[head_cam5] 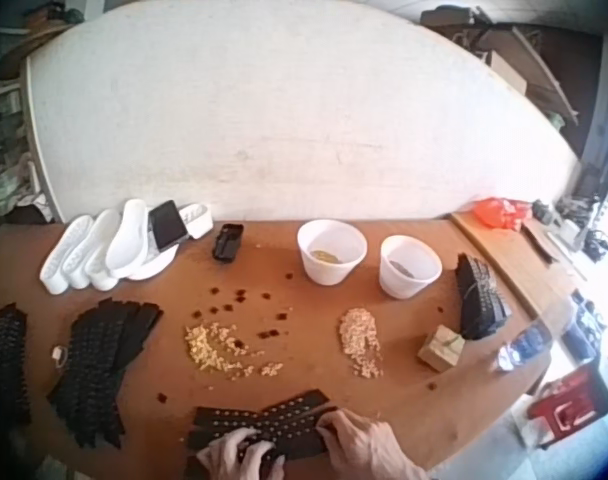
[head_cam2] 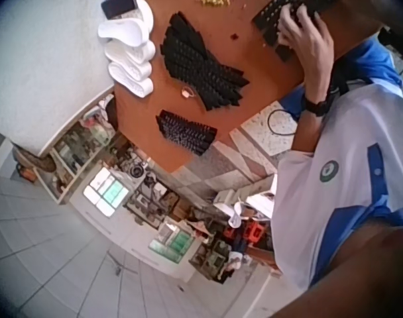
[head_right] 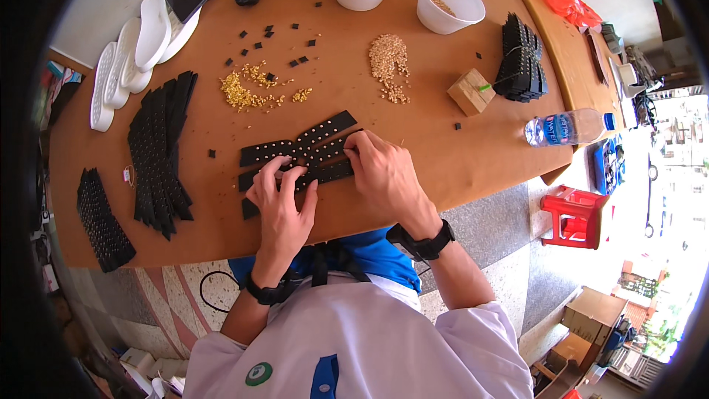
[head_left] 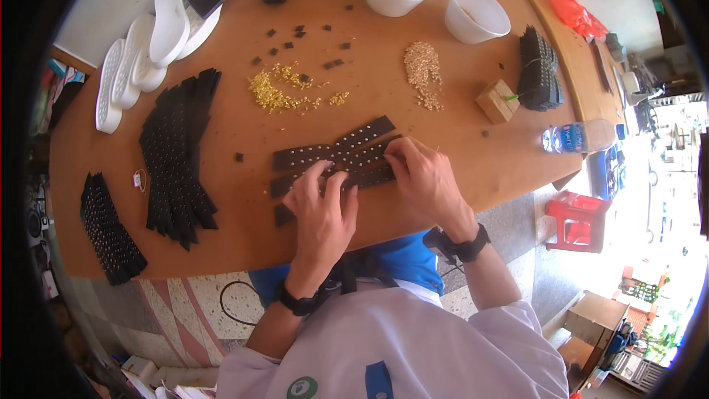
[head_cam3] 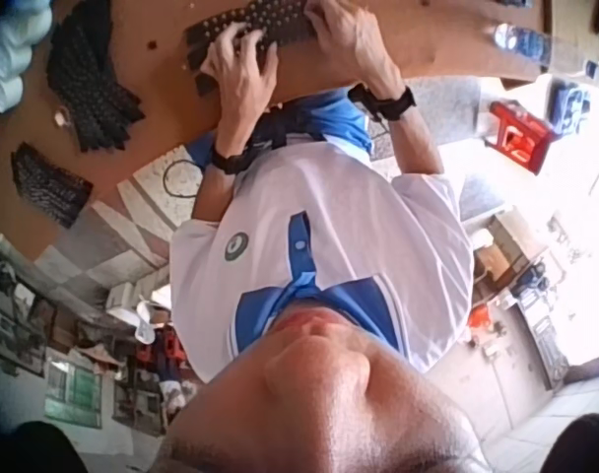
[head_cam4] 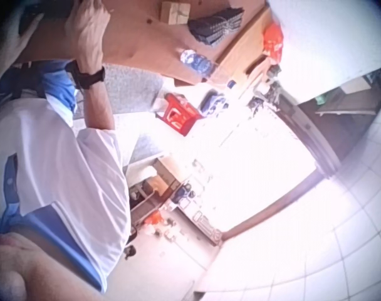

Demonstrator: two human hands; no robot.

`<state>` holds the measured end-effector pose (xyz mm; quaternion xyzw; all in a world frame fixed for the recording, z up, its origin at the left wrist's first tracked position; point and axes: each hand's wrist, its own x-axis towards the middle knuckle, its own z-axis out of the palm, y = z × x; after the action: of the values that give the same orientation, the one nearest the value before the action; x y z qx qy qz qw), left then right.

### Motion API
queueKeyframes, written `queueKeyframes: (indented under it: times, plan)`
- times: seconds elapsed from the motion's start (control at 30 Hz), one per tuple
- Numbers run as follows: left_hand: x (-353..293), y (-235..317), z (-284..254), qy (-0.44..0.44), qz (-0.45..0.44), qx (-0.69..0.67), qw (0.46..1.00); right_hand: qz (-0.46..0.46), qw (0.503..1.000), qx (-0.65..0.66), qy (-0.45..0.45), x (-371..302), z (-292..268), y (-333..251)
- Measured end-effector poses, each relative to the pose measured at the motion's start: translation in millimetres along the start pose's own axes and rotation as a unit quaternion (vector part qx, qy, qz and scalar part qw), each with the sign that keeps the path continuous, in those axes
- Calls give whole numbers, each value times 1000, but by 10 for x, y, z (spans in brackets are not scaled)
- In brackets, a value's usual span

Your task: Placing and pressing decorative metal studs onto leather straps for shoe assembly.

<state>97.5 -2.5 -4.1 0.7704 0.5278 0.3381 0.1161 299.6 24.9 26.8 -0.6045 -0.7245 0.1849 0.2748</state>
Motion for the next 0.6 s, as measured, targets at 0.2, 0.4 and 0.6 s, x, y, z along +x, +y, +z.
queueKeyframes:
  times: [0.2,0.4,0.6]
  plan:
    - [-9,-10,17,-3,-8,-6,1000,-14,1000,-10,-4,3,16,19]
    - [-21,-21,28,-10,-11,-2,1000,-23,1000,-11,-6,17,14,32]
    - [-16,-7,18,-5,-8,-11,1000,33,993,82,75,8,-207,145]
